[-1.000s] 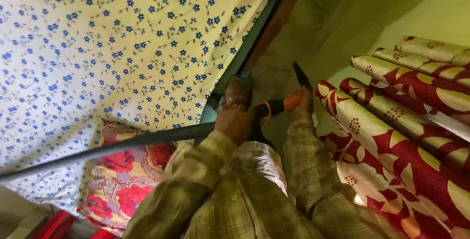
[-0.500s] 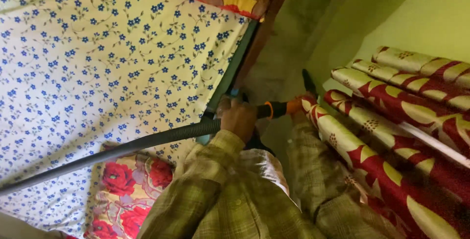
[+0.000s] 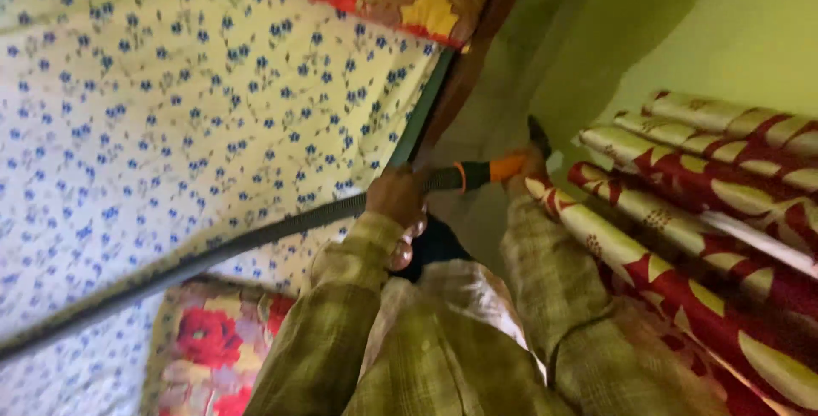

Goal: The recorder is vacuuming the floor around and under a bed in a bedroom.

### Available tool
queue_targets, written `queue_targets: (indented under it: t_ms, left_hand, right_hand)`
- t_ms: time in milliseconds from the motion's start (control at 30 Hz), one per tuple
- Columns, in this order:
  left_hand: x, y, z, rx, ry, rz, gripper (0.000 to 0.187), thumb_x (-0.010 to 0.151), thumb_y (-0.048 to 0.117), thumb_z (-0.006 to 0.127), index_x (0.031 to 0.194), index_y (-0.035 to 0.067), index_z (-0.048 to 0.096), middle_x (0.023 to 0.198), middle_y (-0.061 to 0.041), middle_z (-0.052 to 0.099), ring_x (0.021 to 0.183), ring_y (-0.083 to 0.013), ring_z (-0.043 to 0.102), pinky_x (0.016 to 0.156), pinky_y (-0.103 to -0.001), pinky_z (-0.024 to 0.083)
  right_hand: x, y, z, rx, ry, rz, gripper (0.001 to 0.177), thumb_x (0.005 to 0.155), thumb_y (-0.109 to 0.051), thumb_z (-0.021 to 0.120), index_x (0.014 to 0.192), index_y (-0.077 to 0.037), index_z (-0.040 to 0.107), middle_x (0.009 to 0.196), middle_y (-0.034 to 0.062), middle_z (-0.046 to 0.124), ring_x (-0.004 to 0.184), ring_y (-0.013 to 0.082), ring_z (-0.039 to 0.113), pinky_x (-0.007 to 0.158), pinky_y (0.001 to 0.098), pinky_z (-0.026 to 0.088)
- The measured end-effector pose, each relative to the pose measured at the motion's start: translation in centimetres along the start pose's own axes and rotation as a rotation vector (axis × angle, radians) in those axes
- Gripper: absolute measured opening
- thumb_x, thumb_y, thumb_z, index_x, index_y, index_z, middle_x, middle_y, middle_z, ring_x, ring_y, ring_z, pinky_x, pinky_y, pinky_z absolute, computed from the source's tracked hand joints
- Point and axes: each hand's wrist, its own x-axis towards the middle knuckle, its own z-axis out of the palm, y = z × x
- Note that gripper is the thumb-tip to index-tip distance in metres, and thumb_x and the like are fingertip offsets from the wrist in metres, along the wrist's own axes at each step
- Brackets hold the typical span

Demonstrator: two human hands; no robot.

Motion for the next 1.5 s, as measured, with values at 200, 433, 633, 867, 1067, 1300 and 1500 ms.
queue_targets:
  t_ms: [200,433,633,867,1067,1300,1500]
  left_hand:
    - [-0.6,-1.2,0.0,-0.082,-0.033,0.006,0.048,0.079,0.031,0.079,0.124,0.019,0.069,0.098,-0.016,0.071,0.089,-0.04,0.07,0.071,-0.053,0.056]
    - [3.4,0.1,0.0,-0.045,-0.187,-0.178,0.048,0.086,0.045,0.076,0.124,0.016,0.068,0.097,-0.016,0.071,0.091,-0.0367,0.071,0.076,-0.05,0.058]
    - [9.4,1.4,2.5,-0.041,-0.181,-0.057,0.035,0.09,0.041,0.075,0.114,0.016,0.07,0.099,-0.016,0.072,0.089,-0.0399,0.07,0.075,-0.053,0.057]
    - [10.5,3.1,3.5,-0.134,-0.067,-0.156,0.04,0.085,0.04,0.075,0.113,0.013,0.063,0.106,-0.016,0.069,0.084,-0.0421,0.07,0.066,-0.054,0.057]
    - [9.9,2.6,3.8,-0.094,-0.055,-0.155,0.036,0.091,0.045,0.071,0.111,0.016,0.064,0.103,-0.014,0.068,0.082,-0.0423,0.069,0.065,-0.055,0.055]
    - [9.7,3.1,3.3,-0.107,-0.072,-0.18,0.032,0.09,0.044,0.07,0.11,0.02,0.065,0.101,-0.012,0.069,0.081,-0.0399,0.069,0.066,-0.052,0.056]
    - [9.7,2.9,3.7,-0.119,-0.03,-0.178,0.032,0.088,0.041,0.072,0.111,0.018,0.066,0.099,-0.012,0.068,0.083,-0.0399,0.069,0.065,-0.052,0.055]
  right_hand:
    - [3.2,1.2,2.1,-0.06,0.018,-0.079,0.034,0.091,-0.034,0.072,0.079,-0.005,0.058,0.073,0.0085,0.062,0.065,0.028,0.057,0.06,0.0411,0.047]
    - [3.3,-3.1,5.5,-0.097,-0.044,-0.091,0.033,0.09,-0.033,0.072,0.081,-0.005,0.059,0.074,0.0087,0.063,0.065,0.0279,0.058,0.061,0.0411,0.048]
    - [4.8,-9.4,7.7,-0.014,-0.016,-0.048,0.029,0.091,-0.032,0.071,0.085,-0.006,0.06,0.075,0.0083,0.063,0.065,0.0267,0.059,0.06,0.0407,0.05]
    - [5.8,-10.4,8.4,0.025,-0.064,0.023,0.026,0.091,-0.031,0.069,0.089,-0.007,0.061,0.075,0.0078,0.063,0.065,0.0253,0.061,0.059,0.0403,0.052]
    - [6.1,-10.0,9.7,0.056,-0.147,0.061,0.024,0.092,-0.031,0.067,0.093,-0.008,0.062,0.076,0.0074,0.064,0.065,0.0242,0.063,0.059,0.0399,0.053]
    - [10.8,-7.6,8.5,0.263,-0.266,0.19,0.023,0.092,-0.032,0.064,0.096,-0.01,0.06,0.077,0.0068,0.065,0.066,0.0249,0.065,0.062,0.0415,0.058]
    - [8.7,-13.0,11.1,0.164,-0.146,0.317,0.034,0.1,-0.041,0.063,0.092,-0.008,0.058,0.07,0.0092,0.06,0.059,0.0261,0.062,0.055,0.0431,0.055]
